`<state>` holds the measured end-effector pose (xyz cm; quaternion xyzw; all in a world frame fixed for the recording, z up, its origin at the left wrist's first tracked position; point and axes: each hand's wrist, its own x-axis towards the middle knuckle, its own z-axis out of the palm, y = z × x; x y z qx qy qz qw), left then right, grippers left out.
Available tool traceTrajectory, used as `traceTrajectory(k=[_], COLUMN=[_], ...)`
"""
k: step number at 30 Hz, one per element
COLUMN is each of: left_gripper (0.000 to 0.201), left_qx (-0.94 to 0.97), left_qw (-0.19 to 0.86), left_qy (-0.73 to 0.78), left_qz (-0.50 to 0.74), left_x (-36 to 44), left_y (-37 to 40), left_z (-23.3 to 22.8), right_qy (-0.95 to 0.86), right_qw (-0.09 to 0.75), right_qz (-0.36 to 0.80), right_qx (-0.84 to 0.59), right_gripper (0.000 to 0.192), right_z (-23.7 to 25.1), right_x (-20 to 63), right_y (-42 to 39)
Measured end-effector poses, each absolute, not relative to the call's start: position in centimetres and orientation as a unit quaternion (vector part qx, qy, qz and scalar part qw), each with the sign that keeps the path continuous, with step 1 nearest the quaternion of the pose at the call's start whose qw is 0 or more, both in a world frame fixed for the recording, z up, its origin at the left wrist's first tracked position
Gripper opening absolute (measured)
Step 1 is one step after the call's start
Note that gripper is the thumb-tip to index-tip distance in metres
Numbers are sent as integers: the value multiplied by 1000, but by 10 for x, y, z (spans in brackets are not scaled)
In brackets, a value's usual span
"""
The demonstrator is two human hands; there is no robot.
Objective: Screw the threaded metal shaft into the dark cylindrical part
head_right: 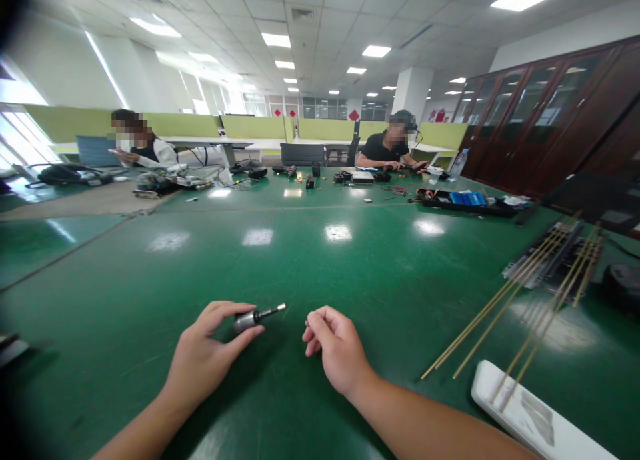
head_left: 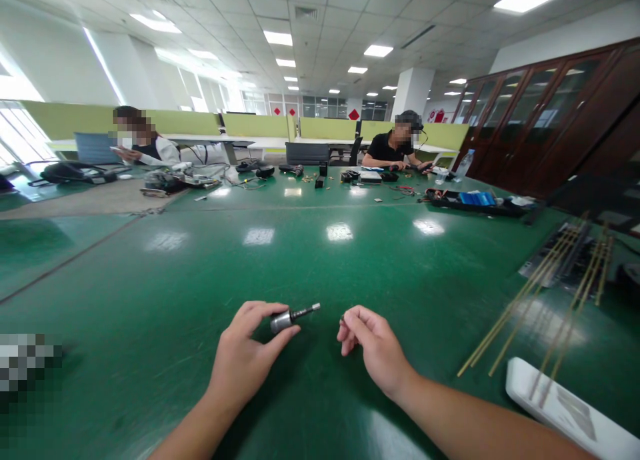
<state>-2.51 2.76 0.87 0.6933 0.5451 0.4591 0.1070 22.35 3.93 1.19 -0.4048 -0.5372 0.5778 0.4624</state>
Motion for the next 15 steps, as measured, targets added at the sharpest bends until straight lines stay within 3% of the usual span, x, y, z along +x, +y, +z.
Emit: traceTrajectory(k=[4, 8, 12, 15], left_gripper=[50, 56, 62, 63], left_qx=[558, 449, 417, 442], left_qw=[280, 440, 486, 460], left_qy=[578, 533, 536, 571], left_qz=[526, 566, 550, 516], left_x=[-32, -31, -40, -67], left_y=[37, 35, 13, -16], left_z=[4, 10, 29, 36], right_qy=[-497, -479, -486, -497], right_qw=[471, 482, 488, 479], right_qz=[618, 634, 635, 640], right_qx=[-386, -371, -351, -338], right_gripper=[51, 53, 51, 48], right_z=[8, 6, 4, 3], right_x=[224, 223, 223, 223], right_y=[40, 38, 38, 38])
